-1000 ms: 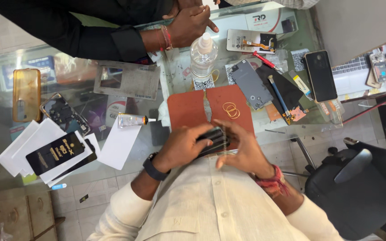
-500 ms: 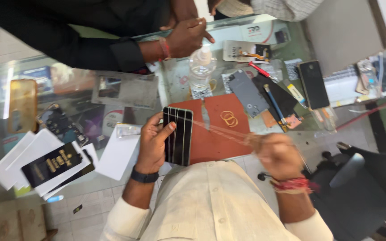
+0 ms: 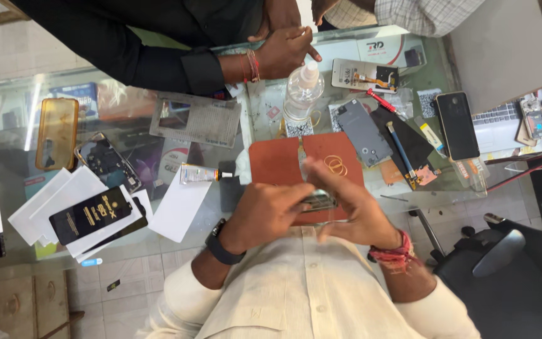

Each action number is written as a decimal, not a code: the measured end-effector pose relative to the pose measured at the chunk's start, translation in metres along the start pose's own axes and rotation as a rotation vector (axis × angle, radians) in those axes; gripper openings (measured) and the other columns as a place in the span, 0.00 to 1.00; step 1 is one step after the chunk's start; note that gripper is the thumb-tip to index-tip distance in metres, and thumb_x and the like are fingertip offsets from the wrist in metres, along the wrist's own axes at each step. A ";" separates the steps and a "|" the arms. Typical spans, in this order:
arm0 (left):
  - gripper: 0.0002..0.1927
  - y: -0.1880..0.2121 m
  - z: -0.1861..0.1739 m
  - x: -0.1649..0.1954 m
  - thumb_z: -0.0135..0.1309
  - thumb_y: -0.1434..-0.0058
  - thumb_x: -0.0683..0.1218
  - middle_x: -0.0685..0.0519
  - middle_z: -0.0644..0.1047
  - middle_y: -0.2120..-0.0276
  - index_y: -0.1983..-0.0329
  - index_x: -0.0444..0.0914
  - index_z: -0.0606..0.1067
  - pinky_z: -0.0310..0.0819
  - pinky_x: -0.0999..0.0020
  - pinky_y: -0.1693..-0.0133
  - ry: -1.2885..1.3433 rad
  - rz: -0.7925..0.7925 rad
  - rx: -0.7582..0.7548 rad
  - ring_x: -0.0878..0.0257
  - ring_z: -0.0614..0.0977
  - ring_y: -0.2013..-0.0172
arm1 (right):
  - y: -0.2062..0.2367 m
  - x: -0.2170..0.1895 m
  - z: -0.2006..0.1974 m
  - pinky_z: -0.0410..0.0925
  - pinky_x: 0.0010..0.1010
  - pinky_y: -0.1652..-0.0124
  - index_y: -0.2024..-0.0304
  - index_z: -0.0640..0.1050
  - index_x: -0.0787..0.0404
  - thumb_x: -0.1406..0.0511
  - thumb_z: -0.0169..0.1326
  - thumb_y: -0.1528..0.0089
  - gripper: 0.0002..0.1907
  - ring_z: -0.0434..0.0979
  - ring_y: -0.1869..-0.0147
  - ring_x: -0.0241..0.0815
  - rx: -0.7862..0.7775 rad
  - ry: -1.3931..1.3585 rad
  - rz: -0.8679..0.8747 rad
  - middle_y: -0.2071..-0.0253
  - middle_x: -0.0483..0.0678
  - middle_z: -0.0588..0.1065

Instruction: The person secures a disassembled smartphone with multiple rubber bands, repeatedly wrapping and adjusting them to hold the device together. They then use a small tool to press along the edges of the phone while it remains banded.

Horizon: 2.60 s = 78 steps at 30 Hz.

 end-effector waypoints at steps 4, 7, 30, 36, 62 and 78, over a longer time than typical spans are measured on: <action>0.13 -0.004 0.017 0.012 0.64 0.39 0.46 0.49 0.84 0.60 0.51 0.43 0.80 0.77 0.55 0.64 -0.127 0.000 -0.272 0.50 0.84 0.63 | -0.010 -0.002 -0.019 0.66 0.41 0.32 0.27 0.63 0.67 0.64 0.56 0.41 0.40 0.76 0.29 0.51 -0.265 0.276 0.129 0.31 0.59 0.71; 0.16 0.003 0.014 0.003 0.63 0.38 0.43 0.49 0.84 0.59 0.47 0.40 0.79 0.79 0.60 0.59 0.233 -0.037 -0.207 0.54 0.85 0.62 | -0.003 0.007 -0.042 0.61 0.47 0.32 0.31 0.69 0.68 0.54 0.46 0.34 0.33 0.74 0.34 0.57 -0.208 0.368 0.009 0.39 0.60 0.76; 0.16 0.005 0.005 -0.001 0.63 0.36 0.42 0.48 0.82 0.69 0.46 0.35 0.76 0.77 0.68 0.67 0.355 -0.070 0.280 0.64 0.83 0.72 | 0.008 0.013 -0.020 0.67 0.45 0.32 0.31 0.65 0.69 0.67 0.61 0.39 0.35 0.67 0.27 0.57 0.388 -0.462 0.007 0.29 0.60 0.65; 0.11 -0.005 0.007 0.015 0.57 0.38 0.43 0.48 0.79 0.76 0.53 0.39 0.77 0.75 0.55 0.73 -0.279 0.095 -0.021 0.51 0.83 0.74 | -0.008 -0.009 -0.011 0.75 0.36 0.56 0.44 0.78 0.64 0.70 0.61 0.44 0.24 0.83 0.53 0.50 -0.090 0.634 0.206 0.54 0.56 0.81; 0.13 0.037 0.020 -0.066 0.62 0.36 0.46 0.49 0.83 0.68 0.52 0.34 0.79 0.76 0.70 0.65 0.468 -0.405 0.069 0.67 0.82 0.68 | 0.032 0.038 -0.058 0.72 0.30 0.67 0.63 0.82 0.63 0.71 0.64 0.42 0.05 0.79 0.66 0.43 0.376 0.847 0.288 0.63 0.48 0.78; 0.14 0.031 0.061 -0.075 0.58 0.32 0.41 0.50 0.81 0.53 0.45 0.31 0.76 0.77 0.67 0.50 1.361 -0.533 0.228 0.64 0.81 0.54 | 0.042 0.086 -0.060 0.59 0.29 0.72 0.61 0.83 0.66 0.70 0.65 0.38 0.04 0.64 0.71 0.34 0.616 0.178 0.623 0.72 0.45 0.73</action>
Point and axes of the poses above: each hand's wrist, its own y-axis away from the middle knuckle, its own z-axis out of the palm, x = y × z, the point moved 3 cm from there along -y, towards the middle knuckle
